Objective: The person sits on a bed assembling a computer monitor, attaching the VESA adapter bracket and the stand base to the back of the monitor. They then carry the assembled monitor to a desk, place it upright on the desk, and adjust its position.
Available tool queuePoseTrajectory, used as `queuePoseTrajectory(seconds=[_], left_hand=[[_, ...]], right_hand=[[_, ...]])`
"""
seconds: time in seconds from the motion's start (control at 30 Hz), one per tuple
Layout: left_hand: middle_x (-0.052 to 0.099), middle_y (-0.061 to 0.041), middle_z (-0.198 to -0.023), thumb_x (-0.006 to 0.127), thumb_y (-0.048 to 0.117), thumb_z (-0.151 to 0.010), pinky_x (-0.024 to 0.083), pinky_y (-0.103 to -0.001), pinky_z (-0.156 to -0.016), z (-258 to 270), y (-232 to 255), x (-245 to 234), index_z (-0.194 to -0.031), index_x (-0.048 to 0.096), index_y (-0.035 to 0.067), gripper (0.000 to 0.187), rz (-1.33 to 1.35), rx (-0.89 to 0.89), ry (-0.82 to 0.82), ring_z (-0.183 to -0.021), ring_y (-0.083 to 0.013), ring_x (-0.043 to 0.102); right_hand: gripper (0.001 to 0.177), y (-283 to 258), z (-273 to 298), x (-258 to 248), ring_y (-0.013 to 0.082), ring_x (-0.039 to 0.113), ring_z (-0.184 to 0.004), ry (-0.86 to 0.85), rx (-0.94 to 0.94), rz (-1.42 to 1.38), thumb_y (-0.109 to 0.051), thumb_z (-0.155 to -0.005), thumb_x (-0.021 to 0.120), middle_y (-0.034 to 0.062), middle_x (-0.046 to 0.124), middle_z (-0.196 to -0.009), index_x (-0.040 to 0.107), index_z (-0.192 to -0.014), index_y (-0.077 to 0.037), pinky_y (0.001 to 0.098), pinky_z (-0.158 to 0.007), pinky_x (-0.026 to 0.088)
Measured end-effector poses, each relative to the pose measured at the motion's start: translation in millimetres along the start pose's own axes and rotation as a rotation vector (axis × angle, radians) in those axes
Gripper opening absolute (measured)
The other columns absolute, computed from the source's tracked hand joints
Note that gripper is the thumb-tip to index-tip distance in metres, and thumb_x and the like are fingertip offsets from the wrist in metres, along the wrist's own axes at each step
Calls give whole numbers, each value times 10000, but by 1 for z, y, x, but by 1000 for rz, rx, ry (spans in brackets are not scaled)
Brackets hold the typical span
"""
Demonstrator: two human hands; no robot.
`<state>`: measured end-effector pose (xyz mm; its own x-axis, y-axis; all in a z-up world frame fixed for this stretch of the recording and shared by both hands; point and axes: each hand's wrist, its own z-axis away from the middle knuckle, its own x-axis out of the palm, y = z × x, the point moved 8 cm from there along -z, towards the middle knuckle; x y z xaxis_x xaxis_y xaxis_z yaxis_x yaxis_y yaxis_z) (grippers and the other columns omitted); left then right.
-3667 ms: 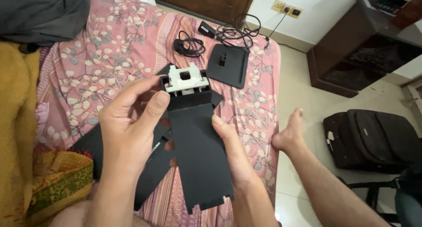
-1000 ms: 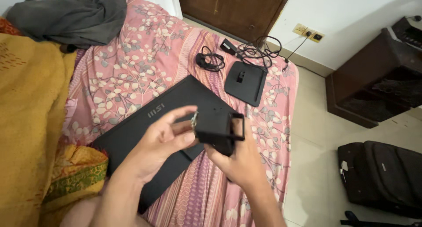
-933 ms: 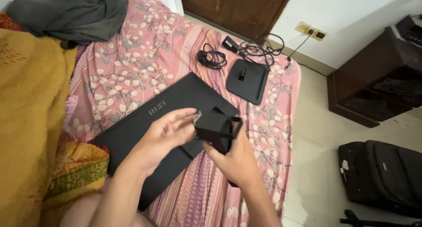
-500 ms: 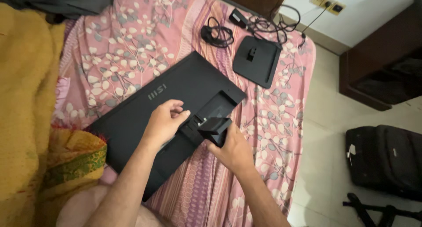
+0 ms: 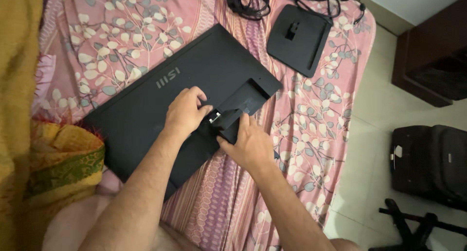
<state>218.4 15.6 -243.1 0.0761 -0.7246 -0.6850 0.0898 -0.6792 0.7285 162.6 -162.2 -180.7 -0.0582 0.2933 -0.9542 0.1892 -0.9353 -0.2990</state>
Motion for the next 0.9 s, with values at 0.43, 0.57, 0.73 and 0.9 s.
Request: queuePoseTrajectory(seconds=[0.43,0.57,0.73,0.9], left_hand=[[669,-45,-963,890,230,-762,541,-405,-804,-3,-11,15,-971,677,117,319,-20,-30,-36,-915,-257,677],[665,-31,-980,899,184,-731,541,-402,-802,-6,-15,16,-969,676,119,333,-5,-42,-58,-924,-248,675],[655,-39,-975,911,185,-717,541,-406,-797,-5,-12,14,-946,668,115,341,8,-16,-23,-915,-261,675],[644,-56,-965,914,202,-724,533,-426,-773,-3,-13,15,-943,654,111,352,-8,-8,-12,-897,-287,671]], right_hand=[[814,4,-12,23,373,690,-1007,-103,22,69,-497,-710,837,197,666,-1122,548,-1266,23,472,-796,576],[808,2,-13,23,368,698,-998,-76,-16,71,-487,-714,835,202,669,-1120,550,-1267,29,467,-780,582],[793,-1,-14,25,367,702,-985,-114,-4,113,-489,-714,835,199,670,-1116,556,-1253,22,467,-774,585],[777,-7,-15,25,372,696,-1010,-133,-18,112,-481,-718,832,202,673,-1117,567,-1248,22,467,-804,583]])
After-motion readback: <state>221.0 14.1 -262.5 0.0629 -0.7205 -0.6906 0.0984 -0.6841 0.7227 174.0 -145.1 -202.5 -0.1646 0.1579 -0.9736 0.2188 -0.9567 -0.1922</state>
